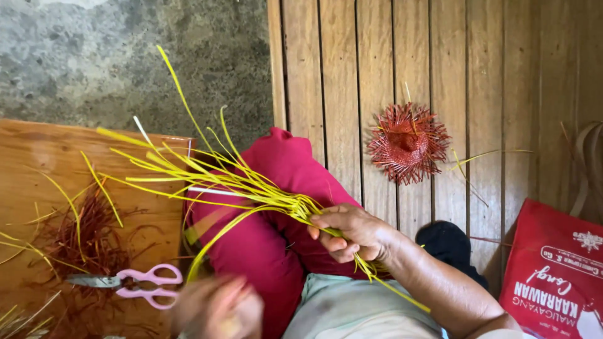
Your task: Weaving thin yellow and brown strips to create a circular craft item
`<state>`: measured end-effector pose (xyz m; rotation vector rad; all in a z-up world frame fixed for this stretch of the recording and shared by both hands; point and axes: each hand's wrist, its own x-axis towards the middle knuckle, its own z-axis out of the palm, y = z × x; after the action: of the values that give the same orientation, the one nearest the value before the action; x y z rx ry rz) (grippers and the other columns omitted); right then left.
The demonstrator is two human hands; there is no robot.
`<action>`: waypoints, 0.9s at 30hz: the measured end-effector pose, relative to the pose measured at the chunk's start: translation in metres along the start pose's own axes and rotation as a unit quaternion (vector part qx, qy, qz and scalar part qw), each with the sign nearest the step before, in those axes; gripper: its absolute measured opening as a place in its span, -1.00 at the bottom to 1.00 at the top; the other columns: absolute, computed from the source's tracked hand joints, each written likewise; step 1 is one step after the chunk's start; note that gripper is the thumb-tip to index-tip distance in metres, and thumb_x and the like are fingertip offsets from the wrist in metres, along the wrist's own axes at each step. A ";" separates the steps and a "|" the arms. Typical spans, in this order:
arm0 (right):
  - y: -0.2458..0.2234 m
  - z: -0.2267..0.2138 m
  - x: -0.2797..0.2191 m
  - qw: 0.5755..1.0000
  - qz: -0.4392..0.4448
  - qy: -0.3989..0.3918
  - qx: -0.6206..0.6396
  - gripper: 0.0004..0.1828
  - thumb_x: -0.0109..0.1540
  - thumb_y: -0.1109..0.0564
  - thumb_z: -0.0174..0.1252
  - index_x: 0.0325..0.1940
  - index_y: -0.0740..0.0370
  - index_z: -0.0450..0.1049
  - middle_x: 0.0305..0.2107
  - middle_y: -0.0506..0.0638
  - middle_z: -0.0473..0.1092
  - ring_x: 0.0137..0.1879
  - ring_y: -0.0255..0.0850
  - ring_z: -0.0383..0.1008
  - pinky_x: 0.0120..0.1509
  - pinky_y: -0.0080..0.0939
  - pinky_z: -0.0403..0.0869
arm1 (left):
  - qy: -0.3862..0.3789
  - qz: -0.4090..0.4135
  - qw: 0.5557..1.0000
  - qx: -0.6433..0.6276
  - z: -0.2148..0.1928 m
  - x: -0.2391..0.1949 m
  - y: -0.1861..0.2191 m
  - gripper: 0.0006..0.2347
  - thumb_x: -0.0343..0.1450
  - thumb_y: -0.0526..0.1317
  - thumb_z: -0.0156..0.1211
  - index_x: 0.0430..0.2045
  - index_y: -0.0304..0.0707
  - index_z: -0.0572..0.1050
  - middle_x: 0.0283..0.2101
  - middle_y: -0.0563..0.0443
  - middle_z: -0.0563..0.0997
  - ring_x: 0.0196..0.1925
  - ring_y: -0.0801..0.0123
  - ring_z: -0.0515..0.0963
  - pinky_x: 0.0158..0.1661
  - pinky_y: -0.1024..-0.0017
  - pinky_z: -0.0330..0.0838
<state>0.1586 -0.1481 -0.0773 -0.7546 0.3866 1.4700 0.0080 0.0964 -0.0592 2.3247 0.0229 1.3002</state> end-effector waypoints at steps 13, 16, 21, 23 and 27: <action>0.005 0.000 0.004 0.996 0.029 -0.041 0.069 -0.74 0.40 0.05 -0.01 -0.31 0.25 0.35 -0.82 -0.10 0.05 -0.81 -0.43 -0.10 -0.71 -0.33 -0.15 | -0.203 -0.433 0.870 -0.119 0.016 0.040 0.091 -0.84 0.39 -0.14 0.36 -0.54 -0.20 0.60 -0.31 -0.07 0.51 -0.22 0.15 0.48 -0.11 0.19 0.30; 0.007 0.004 0.003 0.998 0.022 -0.030 0.052 -0.72 0.41 0.05 -0.04 -0.32 0.26 0.33 -0.82 -0.11 0.05 -0.82 -0.41 -0.08 -0.71 -0.31 -0.13 | -0.215 -0.594 0.751 -0.191 0.013 0.037 0.101 -0.74 0.39 -0.14 0.36 -0.68 -0.28 0.55 -0.52 -0.03 0.47 -0.43 0.28 0.43 -0.34 0.28 0.27; 0.011 0.000 -0.001 0.996 0.025 -0.053 0.072 -0.74 0.39 0.05 -0.02 -0.29 0.27 0.35 -0.83 -0.10 0.05 -0.82 -0.41 -0.11 -0.72 -0.33 -0.12 | -0.235 -0.472 0.821 -0.219 0.029 0.028 0.079 -0.84 0.45 -0.24 0.21 -0.47 -0.39 0.54 -0.41 -0.11 0.53 -0.37 0.28 0.55 -0.32 0.37 0.44; 0.015 0.002 -0.002 0.994 0.031 -0.058 0.086 -0.75 0.37 0.05 0.02 -0.27 0.28 0.38 -0.83 -0.09 0.06 -0.82 -0.40 -0.11 -0.73 -0.35 -0.13 | -0.231 -0.163 0.947 -0.155 0.042 0.024 0.061 -0.84 0.51 -0.34 0.07 -0.13 -0.41 0.58 -0.09 -0.22 0.64 -0.09 0.15 0.71 -0.07 0.37 0.65; 0.013 0.019 -0.006 1.000 -0.003 0.017 0.003 -0.70 0.38 0.06 0.04 -0.34 0.30 0.41 -0.82 -0.02 0.04 -0.80 -0.38 -0.18 -0.73 -0.35 -0.18 | -0.222 -0.202 0.945 -0.128 0.055 0.030 0.047 -0.86 0.50 -0.30 0.15 -0.15 -0.37 0.59 -0.12 -0.14 0.62 -0.08 0.18 0.66 0.02 0.31 0.57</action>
<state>0.1414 -0.1413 -0.0626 -0.7759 0.4132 1.4514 0.0589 0.0397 -0.0401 2.1829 0.1657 0.5325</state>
